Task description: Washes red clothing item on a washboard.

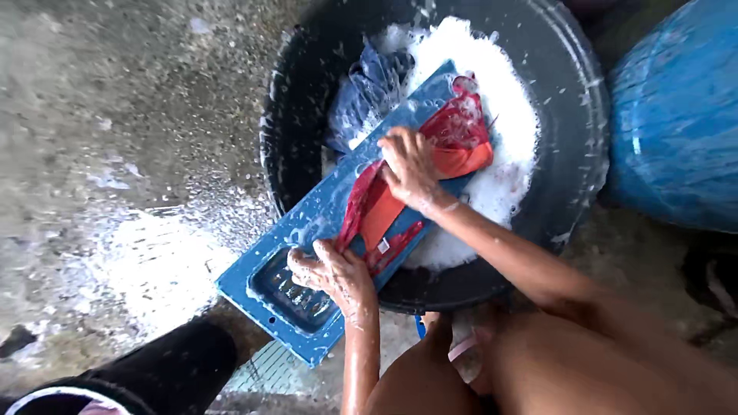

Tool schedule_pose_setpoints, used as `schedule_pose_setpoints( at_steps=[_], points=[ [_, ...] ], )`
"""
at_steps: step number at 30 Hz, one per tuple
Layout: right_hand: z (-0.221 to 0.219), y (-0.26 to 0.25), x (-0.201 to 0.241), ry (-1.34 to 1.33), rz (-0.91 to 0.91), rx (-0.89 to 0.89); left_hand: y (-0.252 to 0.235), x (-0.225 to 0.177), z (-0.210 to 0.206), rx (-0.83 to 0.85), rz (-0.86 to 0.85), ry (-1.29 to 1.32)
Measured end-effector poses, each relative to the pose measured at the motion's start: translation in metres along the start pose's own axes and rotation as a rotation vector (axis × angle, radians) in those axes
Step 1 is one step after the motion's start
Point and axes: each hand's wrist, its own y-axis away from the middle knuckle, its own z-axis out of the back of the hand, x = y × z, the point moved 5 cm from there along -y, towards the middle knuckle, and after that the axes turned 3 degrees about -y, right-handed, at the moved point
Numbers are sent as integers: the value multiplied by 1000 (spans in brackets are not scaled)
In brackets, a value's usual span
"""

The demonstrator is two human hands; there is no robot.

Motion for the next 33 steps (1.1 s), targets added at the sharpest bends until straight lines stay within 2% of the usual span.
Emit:
schedule_pose_setpoints(
  at_steps=[3, 4, 5, 6, 8, 9, 11, 13, 14, 17, 20, 22, 24, 25, 27, 29, 31, 33],
  points=[
    [-14, 42, 71, -146, 235, 95, 2, 2, -2, -14, -2, 10],
    [-19, 52, 83, -175, 327, 135, 2, 3, -1, -11, 1, 16],
    [-19, 52, 78, -168, 344, 143, 3, 5, -1, -9, -4, 13],
    [-14, 42, 59, -106, 280, 115, 3, 5, -1, -14, -6, 9],
    [11, 8, -6, 59, 3, 48, 3, 2, -1, -24, 3, -18],
    [27, -6, -40, 84, -145, 57, 2, 0, 1, -20, 4, -44],
    [55, -24, -83, -21, -284, 117, -2, -6, 9, -8, -28, -85],
    [73, -36, -101, -150, -329, 234, -6, -19, 16, 16, -141, -48],
    [77, -41, -107, -128, -351, 264, -8, -27, 17, 67, -191, 9],
    [76, -53, -129, 33, -438, 328, -23, -52, 0, 335, -201, 71],
    [77, -67, -135, 91, -341, 449, -54, -73, -7, 463, -152, 147],
    [85, -75, -142, 65, -242, 492, -80, -79, 3, 507, -127, 421],
    [111, -78, -144, -61, -204, 398, -105, -81, 25, 451, -211, 648],
    [131, -79, -140, -153, -187, 298, -115, -83, 43, 399, -280, 660],
    [175, -75, -127, -313, -139, 88, -125, -93, 79, 287, -473, 570],
    [206, -69, -118, -378, -136, -32, -121, -99, 103, 228, -655, 482],
    [212, -61, -122, -402, -214, 28, -103, -93, 99, 236, -773, 457],
    [195, -50, -133, -342, -396, 165, -72, -73, 69, 263, -800, 375]
  ],
)
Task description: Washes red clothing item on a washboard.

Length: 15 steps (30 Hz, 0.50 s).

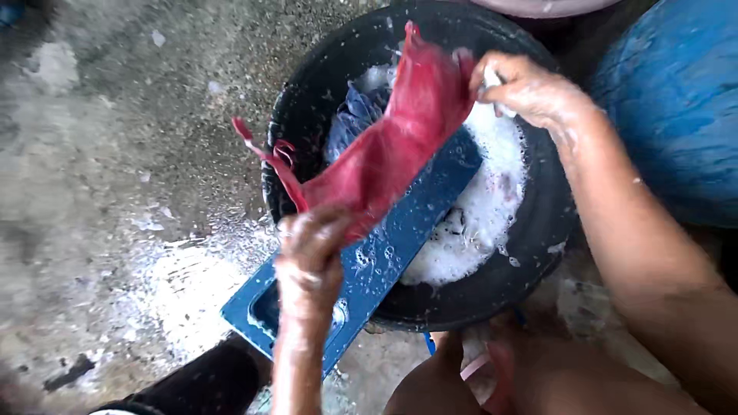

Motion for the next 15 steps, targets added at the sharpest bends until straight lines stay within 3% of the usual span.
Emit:
schedule_pose_setpoints(
  at_steps=[2, 3, 5, 7, 8, 10, 12, 14, 15],
  points=[
    [-30, 1, -8, 101, -149, -88, 39, 4, -40, 42, 55, -149],
    [-58, 9, -2, 136, -135, -173, 58, 4, -56, 51, 107, -201],
    [-145, 49, 29, 221, 94, -221, 89, 3, -76, 10, 220, -228],
    [-231, 95, 53, 244, 472, -94, 102, 2, -79, -53, 292, -232],
    [-248, 99, 52, 263, 594, -32, 106, 3, -78, -74, 313, -230],
    [-231, 63, 23, 338, 617, -53, 110, 4, -77, -82, 337, -221],
    [-182, 10, -15, 431, 435, -202, 106, 5, -79, -76, 347, -237],
    [-167, 2, -11, 452, 303, -228, 100, 6, -81, -80, 343, -264],
    [-182, 23, 9, 427, 317, -207, 99, 5, -82, -83, 345, -264]
  ],
)
